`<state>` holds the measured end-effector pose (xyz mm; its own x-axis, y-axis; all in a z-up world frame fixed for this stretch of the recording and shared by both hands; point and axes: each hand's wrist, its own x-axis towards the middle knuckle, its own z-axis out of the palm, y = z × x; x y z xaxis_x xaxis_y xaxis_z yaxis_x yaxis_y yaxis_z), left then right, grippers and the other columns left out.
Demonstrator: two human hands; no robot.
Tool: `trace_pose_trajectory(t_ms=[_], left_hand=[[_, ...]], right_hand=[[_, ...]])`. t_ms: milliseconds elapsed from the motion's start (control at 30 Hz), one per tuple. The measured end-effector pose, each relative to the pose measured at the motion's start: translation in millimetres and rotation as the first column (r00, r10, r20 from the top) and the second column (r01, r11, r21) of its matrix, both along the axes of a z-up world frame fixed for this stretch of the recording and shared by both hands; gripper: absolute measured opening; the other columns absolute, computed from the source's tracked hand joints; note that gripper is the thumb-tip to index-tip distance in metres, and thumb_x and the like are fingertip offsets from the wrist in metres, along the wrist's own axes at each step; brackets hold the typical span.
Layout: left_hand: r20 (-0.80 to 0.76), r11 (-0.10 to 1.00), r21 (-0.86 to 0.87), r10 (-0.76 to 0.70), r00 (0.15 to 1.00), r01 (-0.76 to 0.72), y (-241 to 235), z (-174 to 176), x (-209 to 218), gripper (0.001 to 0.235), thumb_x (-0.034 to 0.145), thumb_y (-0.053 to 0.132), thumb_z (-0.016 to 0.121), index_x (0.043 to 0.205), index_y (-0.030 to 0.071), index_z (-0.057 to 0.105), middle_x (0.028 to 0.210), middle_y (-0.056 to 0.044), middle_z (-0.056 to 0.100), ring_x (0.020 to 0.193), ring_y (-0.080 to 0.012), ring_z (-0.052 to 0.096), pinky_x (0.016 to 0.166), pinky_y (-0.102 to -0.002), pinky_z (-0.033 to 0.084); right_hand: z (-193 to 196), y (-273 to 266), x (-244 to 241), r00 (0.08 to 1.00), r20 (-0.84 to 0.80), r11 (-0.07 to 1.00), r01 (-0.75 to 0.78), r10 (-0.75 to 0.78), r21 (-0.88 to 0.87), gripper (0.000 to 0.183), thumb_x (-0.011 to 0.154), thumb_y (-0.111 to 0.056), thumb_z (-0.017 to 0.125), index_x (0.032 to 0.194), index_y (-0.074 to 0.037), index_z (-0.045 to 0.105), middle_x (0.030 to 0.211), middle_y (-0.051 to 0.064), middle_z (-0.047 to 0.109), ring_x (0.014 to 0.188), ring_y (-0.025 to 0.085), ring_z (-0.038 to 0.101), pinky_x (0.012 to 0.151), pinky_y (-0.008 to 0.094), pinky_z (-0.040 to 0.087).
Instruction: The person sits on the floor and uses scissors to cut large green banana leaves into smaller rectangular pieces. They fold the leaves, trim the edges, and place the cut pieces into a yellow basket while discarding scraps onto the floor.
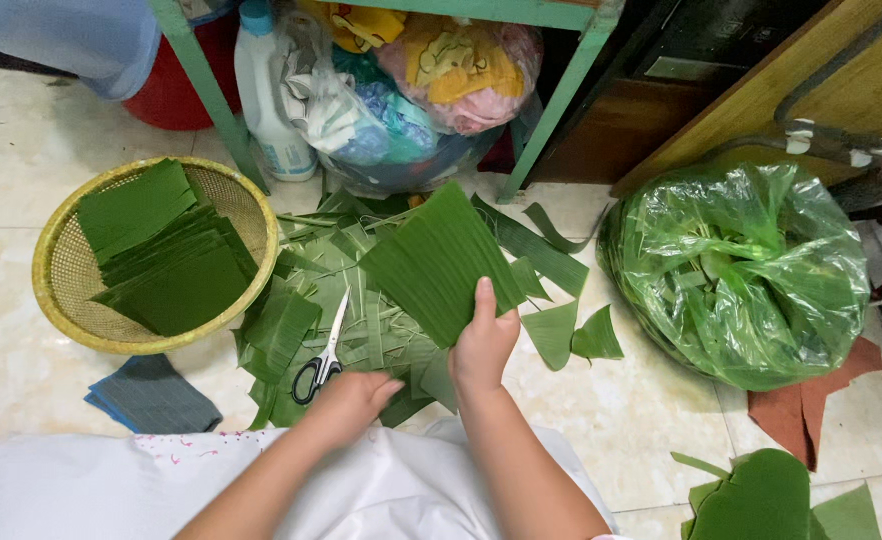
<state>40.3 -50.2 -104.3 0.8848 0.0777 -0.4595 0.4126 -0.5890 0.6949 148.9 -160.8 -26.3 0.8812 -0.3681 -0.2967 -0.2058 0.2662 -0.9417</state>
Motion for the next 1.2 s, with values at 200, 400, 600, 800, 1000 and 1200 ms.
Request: trace_pose_trajectory(t_ms=[200,400,600,800,1000,1200], left_hand=[[-0.236,0.959,0.167,-0.189,0.953,0.231,9.0,64.7,7.9,0.038,0.079,0.012,0.050,0.114,-0.001,0.046,0.117,-0.018,0.045,0.107,-0.0332,0.044,0.088,-0.042,0.037],[0.047,0.624,-0.591,0.658,0.751,-0.511,-25.0,93.8,25.9,0.044,0.076,0.032,0.067,0.082,-0.001,0.039,0.077,-0.014,0.039,0.074,-0.0274,0.038,0.067,-0.037,0.033],[0.115,0.490,-0.417,0.864,0.491,-0.765,-4.8,90.0,30.7,0.046,0.087,0.022,0.058,0.047,0.010,0.040,0.038,-0.001,0.034,0.026,-0.0112,0.028,0.032,-0.020,0.030],[0.225,0.485,-0.442,0.874,0.430,-0.755,45.1,73.4,20.8,0.038,0.074,0.020,0.070,0.053,-0.002,0.047,0.046,-0.009,0.038,0.044,-0.0172,0.035,0.043,-0.031,0.027],[0.243,0.509,-0.568,0.855,0.459,-0.647,91.6,24.2,12.4,0.009,0.076,0.012,0.067,0.074,0.004,0.063,0.057,-0.004,0.057,0.047,-0.0087,0.050,0.047,-0.021,0.041],[0.268,0.826,-0.051,0.553,0.789,-0.562,110.7,116.0,-8.5,0.013,0.075,0.013,0.064,0.086,0.008,0.067,0.078,-0.011,0.065,0.076,-0.0265,0.063,0.071,-0.037,0.044]], right_hand=[[-41.1,-0.6,-3.2,0.994,0.073,0.976,-0.089,0.076,0.199,0.027,0.083,-0.018,0.054,0.102,0.000,0.047,0.092,0.015,0.057,0.083,0.021,0.057,0.071,0.037,0.049],[-130.2,-7.3,-4.8,0.971,0.128,0.974,-0.212,0.201,0.084,0.028,0.087,-0.019,0.055,0.105,0.002,0.048,0.093,0.015,0.058,0.085,0.020,0.056,0.073,0.037,0.048],[16.0,-0.4,-7.0,0.949,0.145,0.958,-0.286,0.279,0.030,0.035,0.095,-0.027,0.029,0.100,-0.003,0.053,0.078,0.015,0.063,0.067,0.016,0.061,0.060,0.025,0.051],[-8.3,-18.9,27.2,0.951,0.246,0.947,-0.241,0.187,0.211,0.031,0.095,-0.027,0.026,0.100,-0.003,0.047,0.082,0.013,0.065,0.073,0.017,0.065,0.062,0.023,0.054],[-7.8,-4.0,16.7,0.890,0.147,0.883,-0.451,0.432,0.130,0.027,0.093,-0.018,0.033,0.111,-0.002,0.045,0.094,0.018,0.062,0.078,0.022,0.065,0.064,0.028,0.056],[-12.8,-1.8,12.3,0.751,0.116,0.758,-0.651,0.650,-0.034,0.021,0.089,-0.013,0.043,0.109,-0.007,0.048,0.096,0.016,0.063,0.079,0.022,0.065,0.065,0.026,0.055]])
